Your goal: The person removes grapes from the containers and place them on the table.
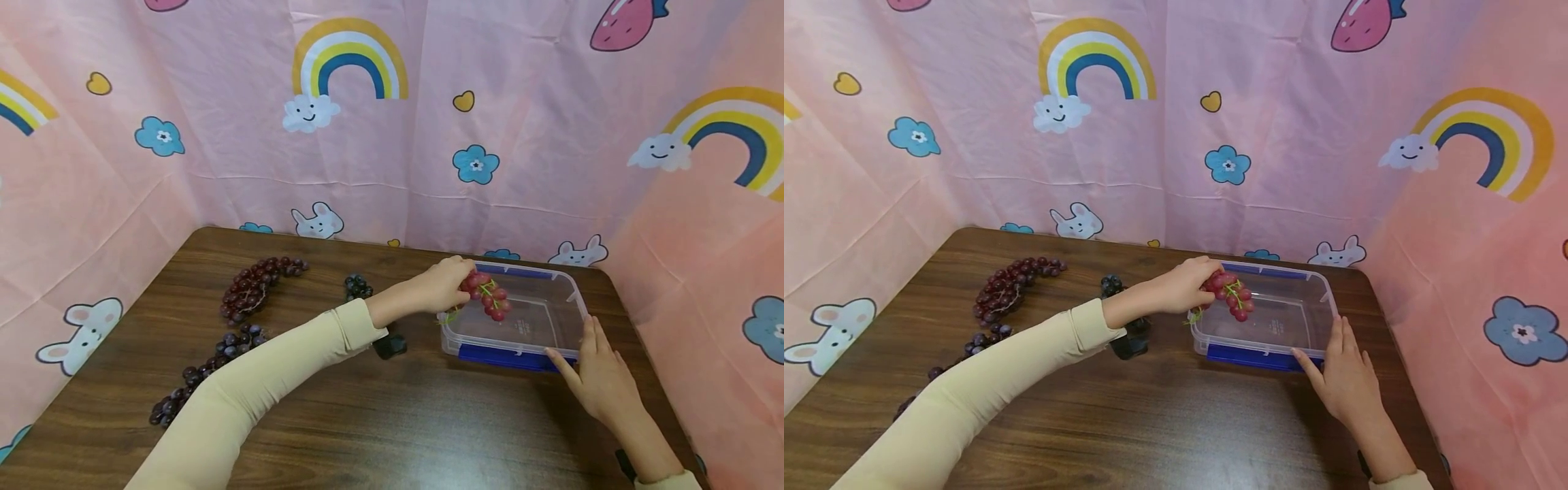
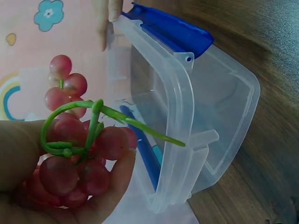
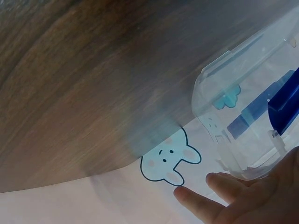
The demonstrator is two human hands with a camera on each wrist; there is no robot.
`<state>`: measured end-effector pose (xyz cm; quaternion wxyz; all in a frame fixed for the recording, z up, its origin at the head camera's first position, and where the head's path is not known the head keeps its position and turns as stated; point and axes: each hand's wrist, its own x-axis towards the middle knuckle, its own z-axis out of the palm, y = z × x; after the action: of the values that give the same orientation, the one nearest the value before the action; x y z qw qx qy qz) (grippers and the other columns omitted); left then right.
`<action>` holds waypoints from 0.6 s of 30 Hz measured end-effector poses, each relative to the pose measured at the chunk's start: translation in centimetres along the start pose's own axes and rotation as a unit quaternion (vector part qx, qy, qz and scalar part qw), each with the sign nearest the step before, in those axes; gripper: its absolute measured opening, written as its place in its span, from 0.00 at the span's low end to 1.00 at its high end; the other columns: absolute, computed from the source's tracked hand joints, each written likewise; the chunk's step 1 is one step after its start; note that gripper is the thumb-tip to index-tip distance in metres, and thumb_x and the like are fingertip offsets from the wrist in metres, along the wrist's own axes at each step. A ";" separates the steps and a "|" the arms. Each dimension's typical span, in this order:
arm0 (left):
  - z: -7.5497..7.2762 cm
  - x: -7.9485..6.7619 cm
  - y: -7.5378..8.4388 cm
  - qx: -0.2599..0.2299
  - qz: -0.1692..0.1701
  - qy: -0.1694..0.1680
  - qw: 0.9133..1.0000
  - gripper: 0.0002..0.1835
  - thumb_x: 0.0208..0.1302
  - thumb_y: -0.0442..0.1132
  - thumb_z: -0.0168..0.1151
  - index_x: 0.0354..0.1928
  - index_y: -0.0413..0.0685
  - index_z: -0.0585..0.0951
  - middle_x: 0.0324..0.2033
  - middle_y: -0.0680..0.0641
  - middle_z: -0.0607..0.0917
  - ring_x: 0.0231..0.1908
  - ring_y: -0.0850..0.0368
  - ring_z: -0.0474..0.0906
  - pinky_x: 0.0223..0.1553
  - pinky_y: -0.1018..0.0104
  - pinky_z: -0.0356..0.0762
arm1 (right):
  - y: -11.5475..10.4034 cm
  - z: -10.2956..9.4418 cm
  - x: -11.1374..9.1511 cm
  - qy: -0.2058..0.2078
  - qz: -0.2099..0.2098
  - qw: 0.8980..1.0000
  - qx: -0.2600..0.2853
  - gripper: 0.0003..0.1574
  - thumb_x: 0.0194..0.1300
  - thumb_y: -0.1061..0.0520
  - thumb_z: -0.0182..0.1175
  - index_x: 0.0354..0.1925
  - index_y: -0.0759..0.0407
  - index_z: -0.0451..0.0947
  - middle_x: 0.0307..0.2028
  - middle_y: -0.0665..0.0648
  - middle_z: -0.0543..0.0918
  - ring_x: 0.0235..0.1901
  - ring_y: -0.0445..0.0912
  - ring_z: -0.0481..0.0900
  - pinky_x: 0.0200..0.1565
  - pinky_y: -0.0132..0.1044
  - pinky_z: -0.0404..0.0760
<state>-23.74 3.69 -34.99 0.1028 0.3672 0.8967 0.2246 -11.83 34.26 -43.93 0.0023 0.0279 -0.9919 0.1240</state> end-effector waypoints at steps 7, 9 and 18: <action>-0.3 -1.9 -1.1 -0.034 -0.021 0.017 0.999 0.17 0.74 0.33 0.65 0.60 0.35 0.78 0.49 0.39 0.81 0.44 0.52 0.76 0.40 0.64 0.77 | 0.0 0.1 0.0 0.000 -0.002 1.000 0.003 0.67 0.81 0.30 0.48 0.78 0.85 0.35 0.75 0.89 0.47 0.72 0.82 0.55 0.63 0.82 0.60; -0.2 -2.4 -1.4 -0.035 -0.023 0.025 0.999 0.15 0.74 0.33 0.65 0.58 0.35 0.78 0.47 0.38 0.81 0.43 0.52 0.76 0.39 0.64 0.77 | 0.0 0.1 0.0 -0.002 -0.002 1.000 0.002 0.67 0.81 0.29 0.48 0.78 0.85 0.34 0.76 0.88 0.46 0.72 0.82 0.55 0.64 0.82 0.60; 0.0 -5.1 -2.3 -0.046 -0.050 0.049 0.996 0.16 0.73 0.33 0.67 0.57 0.34 0.79 0.44 0.40 0.80 0.40 0.52 0.76 0.39 0.63 0.80 | 0.0 0.0 0.1 -0.004 0.000 1.000 0.004 0.67 0.81 0.29 0.48 0.78 0.85 0.34 0.76 0.88 0.46 0.72 0.82 0.55 0.64 0.82 0.59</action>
<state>-21.47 -1.34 -36.00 0.0863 0.3051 0.9068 0.2778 -11.92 34.21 -43.95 -0.0022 0.0281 -0.9913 0.1283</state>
